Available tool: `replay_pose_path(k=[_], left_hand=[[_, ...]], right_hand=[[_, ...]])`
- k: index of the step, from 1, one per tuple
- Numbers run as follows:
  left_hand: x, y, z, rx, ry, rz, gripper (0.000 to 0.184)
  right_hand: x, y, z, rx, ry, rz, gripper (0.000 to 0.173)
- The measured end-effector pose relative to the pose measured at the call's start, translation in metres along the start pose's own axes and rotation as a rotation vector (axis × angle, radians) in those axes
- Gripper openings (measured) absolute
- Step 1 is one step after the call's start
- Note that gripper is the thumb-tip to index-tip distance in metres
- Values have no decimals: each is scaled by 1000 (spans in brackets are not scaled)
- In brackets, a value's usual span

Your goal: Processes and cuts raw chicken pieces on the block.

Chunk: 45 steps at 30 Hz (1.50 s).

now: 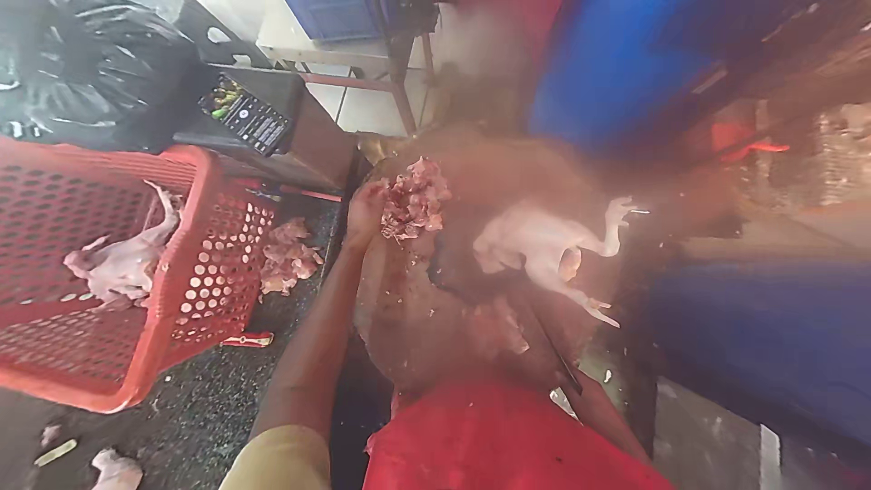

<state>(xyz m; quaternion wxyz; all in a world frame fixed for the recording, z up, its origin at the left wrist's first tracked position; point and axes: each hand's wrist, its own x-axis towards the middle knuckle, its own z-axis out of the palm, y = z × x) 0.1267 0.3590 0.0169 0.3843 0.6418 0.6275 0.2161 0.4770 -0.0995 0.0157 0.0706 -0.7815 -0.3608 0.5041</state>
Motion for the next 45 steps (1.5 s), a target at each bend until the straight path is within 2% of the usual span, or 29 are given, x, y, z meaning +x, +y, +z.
replay_pose_path(k=[3,5,8,10,14,18,20,22,23,26,31,33,35,38,41,44,45], left_hand=[[24,35,13,219,-79,131,35],[45,47,31,363,-117,286,43],[75,52,62,475,-192,269,59],[81,53,72,590,-234,235,50],[48,49,64,659,-294,281,33],[-5,16,45,559,-279,461,22],[-11,12,36,468,-364,494,23],[-8,20,24,382,-441,444,20],[-2,27,19,355,-416,423,19],[34,51,21,433,-252,275,32],[74,78,74,708,-235,58,47],[77,84,92,722,-243,25,45],[77,81,93,572,-239,34,40],[54,71,68,-9,-244,80,32],[-10,54,32,-499,-269,72,23],[-93,32,8,-740,-367,-55,33],[-121,23,7,-776,-383,-116,29]], right_hand=[[2,0,0,-5,-6,15,42],[2,0,1,-20,-1,18,42],[3,-2,2,-64,-13,30,42],[3,-3,1,-69,-19,52,44],[4,2,4,-33,-14,69,46],[3,4,8,1,-11,44,41],[4,4,6,-5,-8,36,40],[5,2,3,-19,-24,40,43],[5,1,2,-19,-37,48,44],[6,2,2,-15,-24,46,43],[3,-6,2,-2,-21,74,43],[2,-5,3,-12,-8,73,42],[3,-3,5,-27,-9,88,41],[7,7,13,-58,-24,98,46],[7,9,15,-41,-9,110,47],[7,8,13,-28,16,53,45],[6,8,12,-34,15,35,45]])
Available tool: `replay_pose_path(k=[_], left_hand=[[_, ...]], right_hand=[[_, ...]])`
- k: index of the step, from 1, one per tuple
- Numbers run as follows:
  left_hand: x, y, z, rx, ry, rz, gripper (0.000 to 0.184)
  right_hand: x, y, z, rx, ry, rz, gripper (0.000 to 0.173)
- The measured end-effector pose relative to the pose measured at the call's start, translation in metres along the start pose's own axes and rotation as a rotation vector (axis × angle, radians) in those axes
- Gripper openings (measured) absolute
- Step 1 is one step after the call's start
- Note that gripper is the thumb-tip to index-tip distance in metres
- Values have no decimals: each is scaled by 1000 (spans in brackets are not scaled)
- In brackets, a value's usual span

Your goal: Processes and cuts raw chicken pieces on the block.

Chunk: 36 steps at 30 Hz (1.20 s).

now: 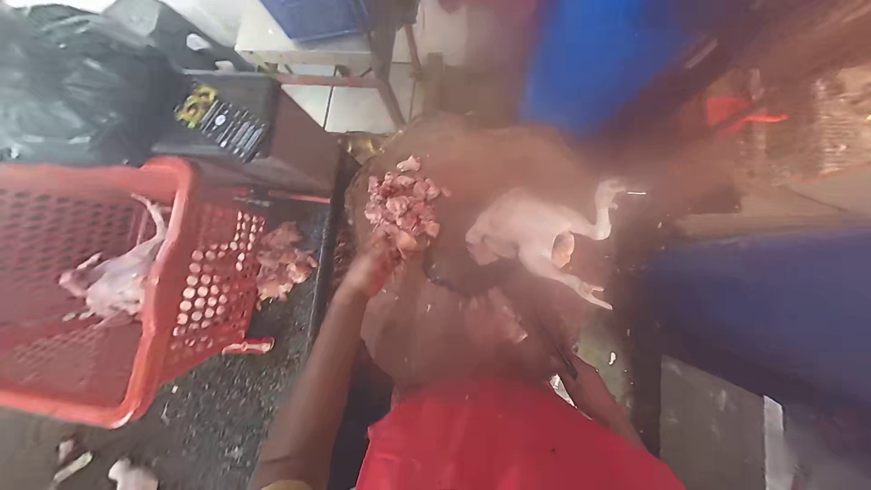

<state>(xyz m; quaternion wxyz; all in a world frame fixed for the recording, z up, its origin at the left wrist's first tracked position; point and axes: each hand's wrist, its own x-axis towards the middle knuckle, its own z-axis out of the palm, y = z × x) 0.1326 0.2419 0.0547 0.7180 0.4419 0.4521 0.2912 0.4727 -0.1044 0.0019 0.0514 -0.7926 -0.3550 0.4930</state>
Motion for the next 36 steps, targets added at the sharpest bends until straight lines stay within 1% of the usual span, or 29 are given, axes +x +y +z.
replay_pose_path(k=[2,4,6,9,10,11,13,15,17,19,20,23,25,28,30,32,33,35,36], left_hand=[[-42,-30,7,-9,19,-61,21],[-71,-63,19,106,46,-66,19],[-91,-96,30,343,71,-44,20],[-108,-134,38,880,-14,-15,31],[-112,-142,38,953,-22,21,29],[-119,-145,39,966,-9,50,29],[-134,-141,37,869,45,72,29],[-147,-136,30,736,133,41,30],[-158,-138,17,624,243,16,31],[-169,-137,5,565,330,-12,29],[-175,-136,0,544,354,-23,29],[-188,-141,-10,488,412,-31,27],[-196,-142,-13,495,411,-42,27],[-204,-150,-15,528,418,-19,26],[-200,-154,-10,556,404,2,26],[-187,-162,4,595,375,86,27],[-176,-168,12,628,351,162,29],[-144,-178,32,711,294,337,35],[-129,-184,43,774,275,392,41]], right_hand=[[-2,0,-3,-23,-3,-34,46],[-2,-2,-7,-86,-14,-44,48],[-2,-3,-6,-148,-19,-43,50],[-6,-2,2,-207,35,-67,52],[-9,-10,3,-214,43,-86,52],[-16,-22,4,-201,37,-123,51],[-34,-52,5,-136,8,-260,48],[-52,-88,5,-76,-30,-409,49],[-66,-119,9,-52,-72,-540,53],[-71,-141,18,-81,-135,-609,54],[-69,-146,27,-120,-160,-601,55],[-42,-136,57,-271,-237,-433,55],[-32,-123,65,-291,-277,-343,54],[-51,-111,58,-219,-251,-334,53],[-64,-90,50,-117,-159,-397,50],[-70,-69,37,-43,-68,-407,44],[-70,-58,30,-23,-24,-386,41],[-74,-41,16,5,48,-294,40],[-75,-30,11,32,66,-253,41]])
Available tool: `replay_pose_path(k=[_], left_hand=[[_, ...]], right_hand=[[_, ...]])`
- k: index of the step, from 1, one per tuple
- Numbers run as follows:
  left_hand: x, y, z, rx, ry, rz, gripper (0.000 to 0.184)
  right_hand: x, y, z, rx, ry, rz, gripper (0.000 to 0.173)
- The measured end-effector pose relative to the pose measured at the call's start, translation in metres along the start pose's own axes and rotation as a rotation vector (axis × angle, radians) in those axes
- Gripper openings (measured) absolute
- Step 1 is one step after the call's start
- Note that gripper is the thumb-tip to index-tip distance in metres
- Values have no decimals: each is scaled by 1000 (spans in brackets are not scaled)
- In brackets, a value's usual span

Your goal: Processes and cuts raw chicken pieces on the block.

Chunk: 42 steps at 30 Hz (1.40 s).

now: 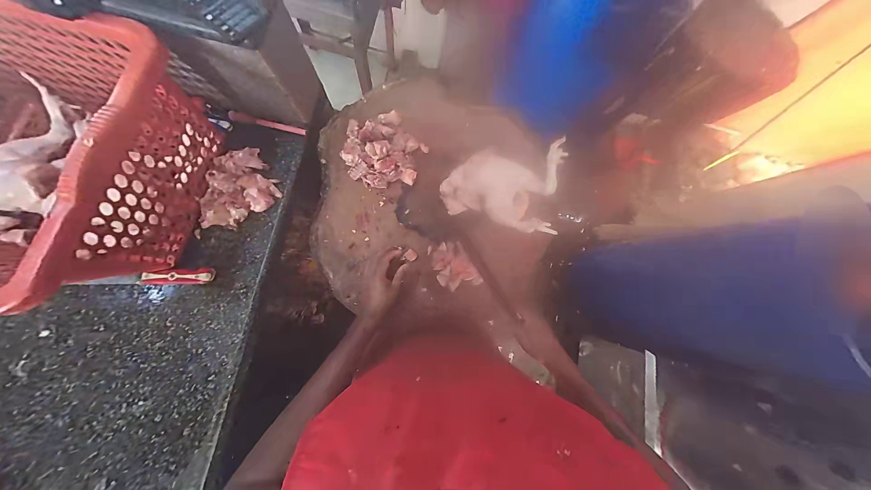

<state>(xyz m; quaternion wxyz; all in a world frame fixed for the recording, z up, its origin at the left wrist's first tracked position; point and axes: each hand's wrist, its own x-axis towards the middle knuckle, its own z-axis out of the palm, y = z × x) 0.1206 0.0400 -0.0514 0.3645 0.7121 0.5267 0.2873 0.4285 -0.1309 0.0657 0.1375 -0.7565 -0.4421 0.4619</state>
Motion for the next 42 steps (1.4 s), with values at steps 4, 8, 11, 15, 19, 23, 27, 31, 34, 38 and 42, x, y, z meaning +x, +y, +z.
replay_pose_path(k=[4,8,11,15,19,23,27,31,34,38,42], left_hand=[[37,28,63,102,-75,91,63],[50,73,105,89,-276,253,60],[47,81,120,175,-376,310,65],[34,79,116,272,-409,307,75],[29,78,123,331,-296,268,81],[20,71,124,114,-85,218,71],[16,108,80,-110,-46,-38,64],[25,80,73,-461,207,-4,45],[37,86,50,-688,271,-81,51],[55,100,21,-1064,228,-249,49],[85,87,17,-1574,5,-363,39]], right_hand=[[-17,45,-11,200,47,113,36],[-16,88,-6,598,-58,173,38],[-12,114,11,844,-124,194,43],[-4,119,32,956,-212,188,44],[19,83,41,879,-290,155,41],[36,48,55,746,-383,120,40],[46,22,73,625,-386,64,40],[39,-18,70,481,-322,63,36],[34,-52,61,410,-256,66,35],[26,-84,48,437,-200,12,41],[19,-93,29,573,-177,-44,36]])
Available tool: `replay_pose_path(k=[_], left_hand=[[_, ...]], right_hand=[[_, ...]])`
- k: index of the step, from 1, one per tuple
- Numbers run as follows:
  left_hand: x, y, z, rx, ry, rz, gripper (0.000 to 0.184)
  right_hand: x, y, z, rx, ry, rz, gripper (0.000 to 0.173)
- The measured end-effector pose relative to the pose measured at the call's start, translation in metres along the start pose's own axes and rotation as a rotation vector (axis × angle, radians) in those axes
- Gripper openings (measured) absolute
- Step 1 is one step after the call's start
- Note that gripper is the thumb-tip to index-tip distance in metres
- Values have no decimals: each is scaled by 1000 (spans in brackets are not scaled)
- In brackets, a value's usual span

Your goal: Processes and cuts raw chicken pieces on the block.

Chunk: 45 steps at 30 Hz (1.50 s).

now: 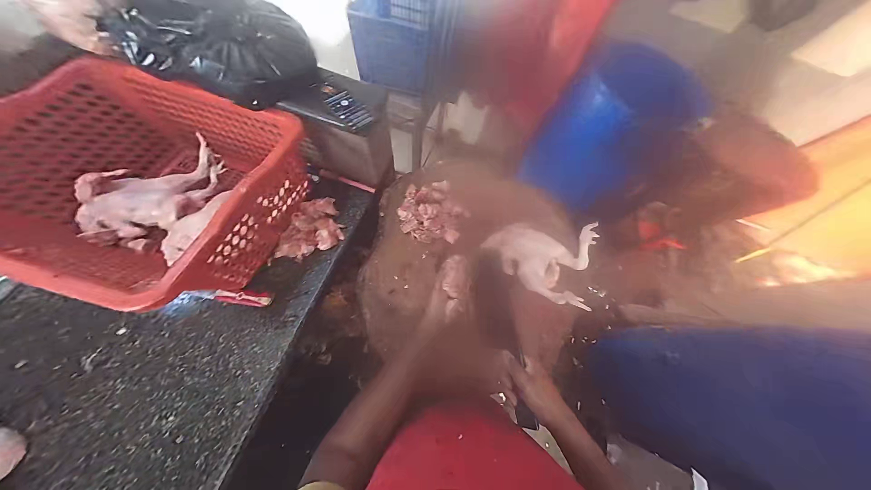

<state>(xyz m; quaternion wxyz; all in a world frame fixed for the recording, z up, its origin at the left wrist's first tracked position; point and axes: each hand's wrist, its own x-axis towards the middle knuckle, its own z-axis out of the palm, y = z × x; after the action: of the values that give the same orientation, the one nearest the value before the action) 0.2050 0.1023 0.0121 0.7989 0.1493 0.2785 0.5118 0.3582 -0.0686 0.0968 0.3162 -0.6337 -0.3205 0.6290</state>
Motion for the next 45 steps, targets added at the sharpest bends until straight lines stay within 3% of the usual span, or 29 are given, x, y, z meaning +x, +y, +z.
replay_pose_path(k=[4,6,9,12,17,19,21,24,27,30,33,36,39,41,43,45], left_hand=[[30,6,3,-127,-129,-77,56],[48,9,14,-130,-178,-76,57],[85,20,38,-77,-219,-47,63],[126,30,71,-8,-232,-29,62],[219,26,109,146,-291,-88,47],[254,21,122,434,-267,-90,39],[278,14,135,906,-242,-58,40],[314,-21,131,1713,-574,150,43],[349,-80,100,2137,-733,446,45],[351,-75,104,2080,-774,376,49],[327,-45,104,1774,-720,484,43],[245,-1,115,1600,-471,219,33],[182,12,90,1435,-426,59,28],[150,6,82,1363,-438,55,28],[120,-3,103,1428,-447,36,30],[89,-15,132,1555,-501,-122,36]], right_hand=[[-5,16,-22,46,108,-96,36],[-7,38,-43,-126,222,-115,43],[-17,58,-72,-541,350,3,50],[-21,85,-92,-750,307,128,52],[-15,113,-106,-713,184,282,52],[-13,108,-111,-689,162,319,52],[-13,109,-115,-638,171,346,52],[-8,114,-115,-505,220,317,49],[-5,112,-115,-413,247,342,46],[-2,114,-109,-443,265,362,49],[-4,123,-97,-512,341,297,51],[-5,133,-93,-590,373,230,47],[-3,157,-90,-699,425,44,35],[-2,161,-90,-768,356,40,32],[0,153,-97,-845,215,93,33],[0,140,-104,-912,115,81,36]])
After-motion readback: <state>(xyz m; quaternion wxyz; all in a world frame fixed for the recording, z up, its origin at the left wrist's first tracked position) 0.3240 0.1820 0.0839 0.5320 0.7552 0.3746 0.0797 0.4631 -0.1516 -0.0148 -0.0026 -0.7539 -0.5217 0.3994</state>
